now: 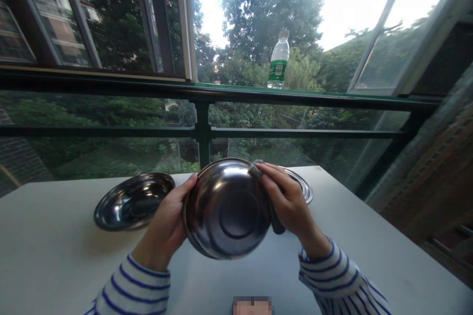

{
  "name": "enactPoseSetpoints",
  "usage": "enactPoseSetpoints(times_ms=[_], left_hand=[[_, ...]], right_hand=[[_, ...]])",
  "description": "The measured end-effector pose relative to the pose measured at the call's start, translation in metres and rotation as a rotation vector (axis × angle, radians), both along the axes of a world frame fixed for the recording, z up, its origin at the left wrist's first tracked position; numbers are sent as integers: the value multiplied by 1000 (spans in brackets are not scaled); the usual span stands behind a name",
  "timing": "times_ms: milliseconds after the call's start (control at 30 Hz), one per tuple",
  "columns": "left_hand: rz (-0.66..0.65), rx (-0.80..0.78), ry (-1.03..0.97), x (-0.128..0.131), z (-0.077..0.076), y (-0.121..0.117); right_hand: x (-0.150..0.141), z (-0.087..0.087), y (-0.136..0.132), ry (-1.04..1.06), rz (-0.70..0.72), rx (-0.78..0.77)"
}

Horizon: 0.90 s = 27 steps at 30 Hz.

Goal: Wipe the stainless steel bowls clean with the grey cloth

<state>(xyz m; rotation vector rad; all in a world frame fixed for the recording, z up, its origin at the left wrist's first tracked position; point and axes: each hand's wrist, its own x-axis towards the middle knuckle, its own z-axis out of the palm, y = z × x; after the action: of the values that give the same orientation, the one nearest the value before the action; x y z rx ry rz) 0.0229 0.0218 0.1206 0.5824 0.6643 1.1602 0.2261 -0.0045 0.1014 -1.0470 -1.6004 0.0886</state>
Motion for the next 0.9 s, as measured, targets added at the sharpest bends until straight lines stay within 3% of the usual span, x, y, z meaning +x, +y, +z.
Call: enactPoseSetpoints(times_ms=[233,500,633,767,900], left_hand=[[248,35,-166,-6,3,4],[238,-17,-246,5,2,0],[273,0,-278,-3,2,6],[258,-16,-252,-4,5,5],[274,-39,-332,0,5,4]], right_hand=[[-11,-10,-1,31,-7,41],[-18,-17,-1,24,-121,84],[-37,-28,-14,-233,-114,268],[-35,-33,-14,-517,-87,435],[-22,-32,-1,-350,-214,411]])
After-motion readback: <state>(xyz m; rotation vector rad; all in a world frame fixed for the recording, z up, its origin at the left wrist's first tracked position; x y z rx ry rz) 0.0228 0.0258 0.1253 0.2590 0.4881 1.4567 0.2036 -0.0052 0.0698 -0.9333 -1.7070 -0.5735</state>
